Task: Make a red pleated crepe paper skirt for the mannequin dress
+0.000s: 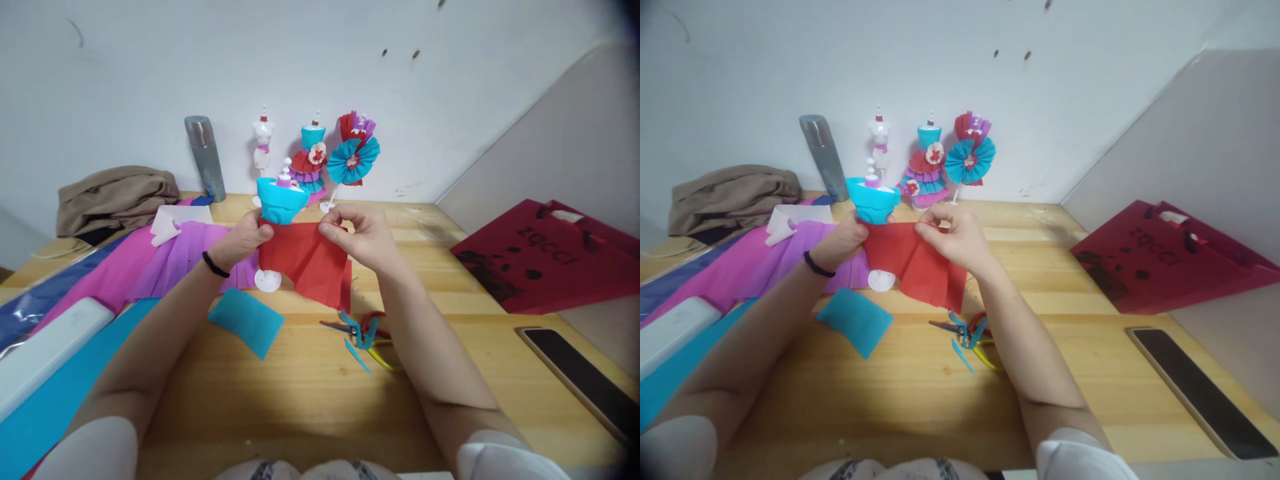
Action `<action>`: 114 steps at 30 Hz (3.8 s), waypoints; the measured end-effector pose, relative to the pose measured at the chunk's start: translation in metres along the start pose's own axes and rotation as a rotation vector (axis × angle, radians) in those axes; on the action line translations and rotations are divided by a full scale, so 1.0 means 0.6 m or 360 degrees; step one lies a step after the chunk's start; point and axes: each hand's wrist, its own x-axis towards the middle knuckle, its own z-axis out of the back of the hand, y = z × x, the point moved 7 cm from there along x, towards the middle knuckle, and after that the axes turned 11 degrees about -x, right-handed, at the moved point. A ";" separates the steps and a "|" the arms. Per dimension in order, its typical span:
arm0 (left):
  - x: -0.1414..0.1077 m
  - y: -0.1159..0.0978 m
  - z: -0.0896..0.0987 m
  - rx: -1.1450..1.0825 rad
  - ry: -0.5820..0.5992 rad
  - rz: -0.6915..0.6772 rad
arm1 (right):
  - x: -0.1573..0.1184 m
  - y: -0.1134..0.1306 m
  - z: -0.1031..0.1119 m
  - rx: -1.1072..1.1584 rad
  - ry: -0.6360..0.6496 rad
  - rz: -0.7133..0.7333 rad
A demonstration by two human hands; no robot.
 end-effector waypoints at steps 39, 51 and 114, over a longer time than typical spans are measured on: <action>-0.001 -0.018 -0.035 -0.0379 0.0049 0.0108 | -0.009 0.022 -0.027 -0.0166 -0.0262 0.0221; 0.000 -0.016 -0.039 -0.0327 0.0057 0.0064 | -0.011 0.030 -0.039 -0.0351 -0.0320 0.0266; -0.016 -0.105 -0.054 0.0651 -0.0166 0.0525 | -0.003 -0.019 -0.060 0.0326 0.0626 -0.0113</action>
